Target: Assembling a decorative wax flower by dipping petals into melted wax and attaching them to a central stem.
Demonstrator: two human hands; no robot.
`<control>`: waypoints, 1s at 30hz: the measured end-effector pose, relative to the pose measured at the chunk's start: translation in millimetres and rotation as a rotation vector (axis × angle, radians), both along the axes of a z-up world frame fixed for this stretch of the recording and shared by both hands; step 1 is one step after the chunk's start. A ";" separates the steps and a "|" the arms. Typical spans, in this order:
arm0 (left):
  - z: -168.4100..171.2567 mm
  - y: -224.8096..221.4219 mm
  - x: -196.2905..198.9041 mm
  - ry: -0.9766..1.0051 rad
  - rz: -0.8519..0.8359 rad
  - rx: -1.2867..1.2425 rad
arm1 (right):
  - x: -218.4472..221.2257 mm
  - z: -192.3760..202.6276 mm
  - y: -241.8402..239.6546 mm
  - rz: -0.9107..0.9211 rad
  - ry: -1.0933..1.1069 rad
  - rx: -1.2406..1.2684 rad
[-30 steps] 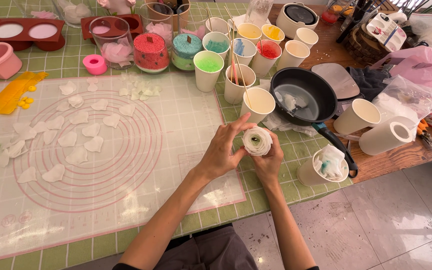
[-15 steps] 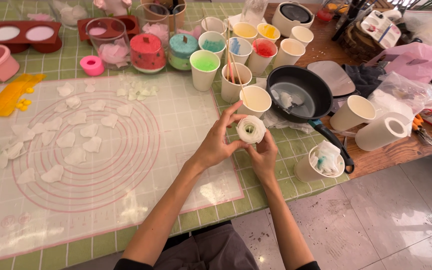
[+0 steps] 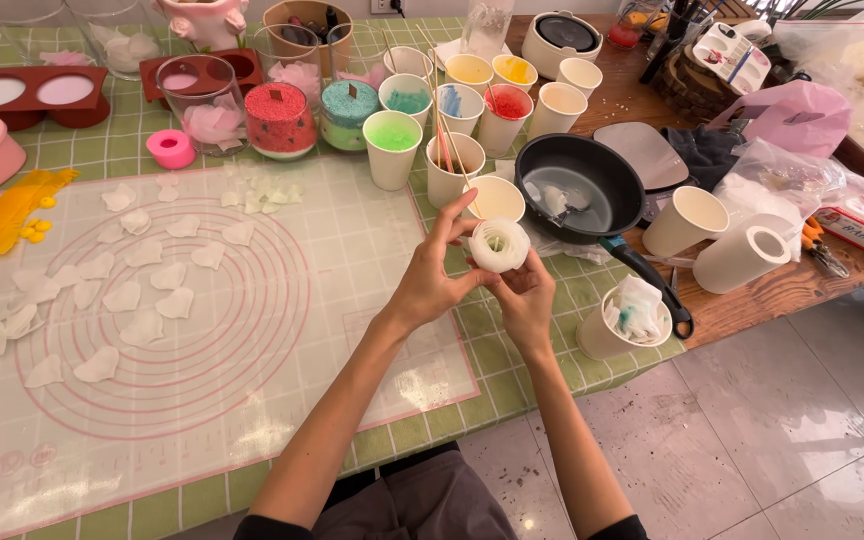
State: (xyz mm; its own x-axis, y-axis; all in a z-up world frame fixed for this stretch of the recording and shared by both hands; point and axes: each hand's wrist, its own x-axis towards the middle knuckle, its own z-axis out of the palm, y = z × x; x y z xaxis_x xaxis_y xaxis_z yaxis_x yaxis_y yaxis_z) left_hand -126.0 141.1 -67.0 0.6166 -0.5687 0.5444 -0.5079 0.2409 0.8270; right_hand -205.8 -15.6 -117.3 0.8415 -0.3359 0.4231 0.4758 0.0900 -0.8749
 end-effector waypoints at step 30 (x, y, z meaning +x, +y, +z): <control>-5.8 2.3 -24.3 -0.108 0.052 -0.007 | -9.9 -25.9 -12.8 -0.081 -0.092 -0.131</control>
